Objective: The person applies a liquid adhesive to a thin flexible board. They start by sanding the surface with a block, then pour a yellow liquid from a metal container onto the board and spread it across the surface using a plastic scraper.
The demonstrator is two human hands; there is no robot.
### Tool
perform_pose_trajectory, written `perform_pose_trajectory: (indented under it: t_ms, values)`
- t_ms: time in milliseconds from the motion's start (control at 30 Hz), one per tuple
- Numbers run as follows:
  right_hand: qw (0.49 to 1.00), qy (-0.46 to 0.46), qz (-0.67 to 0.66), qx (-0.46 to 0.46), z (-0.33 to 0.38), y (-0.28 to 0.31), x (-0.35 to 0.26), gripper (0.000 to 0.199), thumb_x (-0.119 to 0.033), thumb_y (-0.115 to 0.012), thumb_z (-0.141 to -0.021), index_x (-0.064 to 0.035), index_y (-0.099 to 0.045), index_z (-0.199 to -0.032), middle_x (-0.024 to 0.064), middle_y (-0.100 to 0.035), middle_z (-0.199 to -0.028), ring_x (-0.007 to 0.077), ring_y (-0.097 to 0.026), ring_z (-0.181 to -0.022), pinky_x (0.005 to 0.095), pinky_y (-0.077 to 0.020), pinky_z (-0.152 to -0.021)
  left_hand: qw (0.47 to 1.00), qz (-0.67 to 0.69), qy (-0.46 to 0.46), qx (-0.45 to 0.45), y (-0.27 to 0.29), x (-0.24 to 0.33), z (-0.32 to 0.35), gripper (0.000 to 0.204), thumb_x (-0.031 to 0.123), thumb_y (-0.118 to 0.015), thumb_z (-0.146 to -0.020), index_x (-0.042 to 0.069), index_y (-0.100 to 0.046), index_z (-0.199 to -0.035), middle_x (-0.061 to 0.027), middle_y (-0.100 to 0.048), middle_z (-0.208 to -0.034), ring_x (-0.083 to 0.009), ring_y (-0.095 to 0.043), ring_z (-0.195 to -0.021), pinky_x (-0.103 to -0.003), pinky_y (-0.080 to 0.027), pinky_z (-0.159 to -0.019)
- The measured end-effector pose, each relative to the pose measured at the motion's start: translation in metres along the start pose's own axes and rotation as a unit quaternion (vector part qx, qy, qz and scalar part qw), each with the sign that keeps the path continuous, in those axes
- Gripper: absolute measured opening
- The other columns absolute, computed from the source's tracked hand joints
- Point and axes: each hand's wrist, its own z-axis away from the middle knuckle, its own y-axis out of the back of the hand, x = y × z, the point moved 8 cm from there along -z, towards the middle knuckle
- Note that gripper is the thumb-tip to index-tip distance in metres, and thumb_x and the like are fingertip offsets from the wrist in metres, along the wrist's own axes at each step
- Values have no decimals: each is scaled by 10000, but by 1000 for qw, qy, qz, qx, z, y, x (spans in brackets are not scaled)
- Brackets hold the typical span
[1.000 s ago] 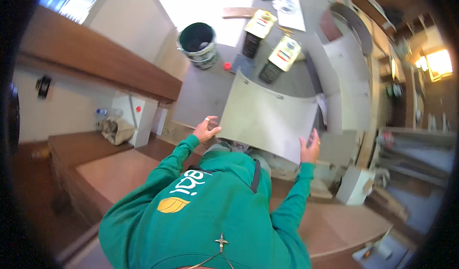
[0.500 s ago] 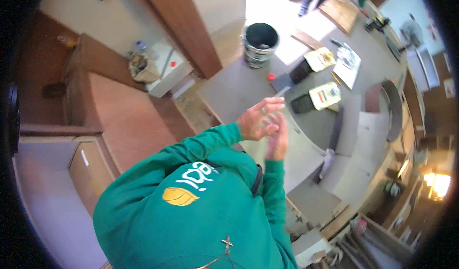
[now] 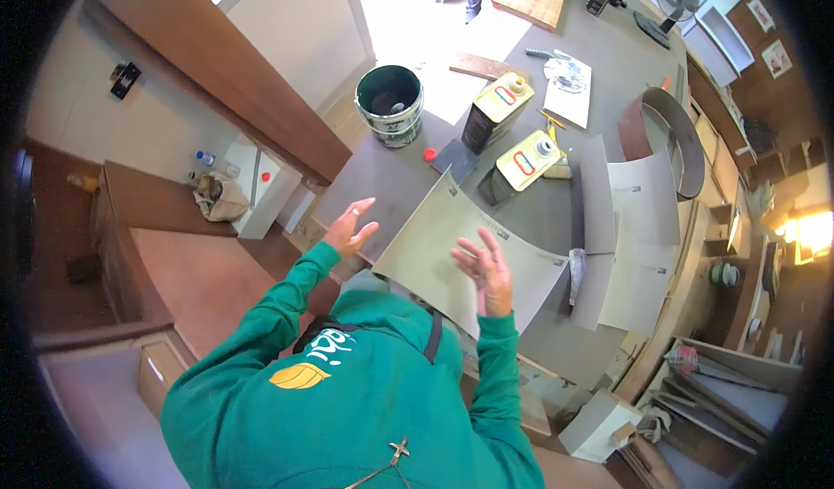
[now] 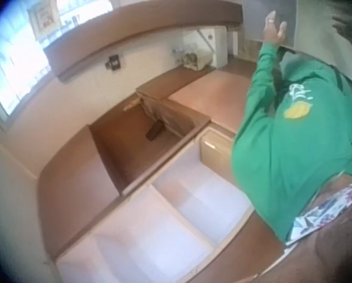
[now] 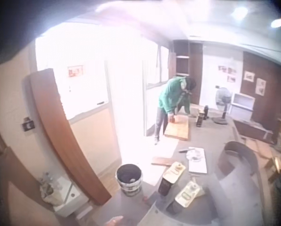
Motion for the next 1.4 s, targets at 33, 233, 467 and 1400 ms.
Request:
perform_pose_trajectory:
  t_ms: [33, 233, 467, 1400]
  values:
    - [997, 16, 49, 48, -4, 22, 0, 613, -356, -587, -1019, -69, -383, -1520, 188, -616, -1341, 273, -667, -1131, 387, -497, -989, 1000, 8, 13, -4, 0, -21, -3, 580, 315, -665, -962, 60, -480, -1450, -177, -508, -1448, -363, -535, -1305, -416, -444, -1087]
    - [962, 43, 106, 249, -17, 53, 18, 537, -284, -604, -1017, -62, -445, -1479, 150, -647, -1270, 201, -673, -1049, 329, -513, -931, 991, 50, 118, -41, 2, -158, -35, 547, 298, -667, -956, 28, -511, -1405, -211, -536, -1369, -359, -561, -1249, -422, -448, -1070]
    - [929, -25, 268, 255, -63, -38, 87, 480, -156, -608, -1002, -39, -483, -1451, 153, -670, -1212, 203, -675, -1035, 352, -533, -928, 993, 30, 80, 86, 7, -254, -125, 357, 140, -653, -920, 34, -592, -1256, -199, -547, -1301, -381, -558, -1214, -435, -459, -1039]
    - [835, 4, 517, 190, -220, -159, 75, 415, -106, -684, -910, -100, -610, -1318, 128, -668, -1088, 276, -685, -912, 402, -527, -793, 854, -181, -283, -398, -23, -95, -396, 414, 247, -764, -708, 109, -708, -1093, -149, -701, -1017, -363, -685, -941, -455, -558, -844]
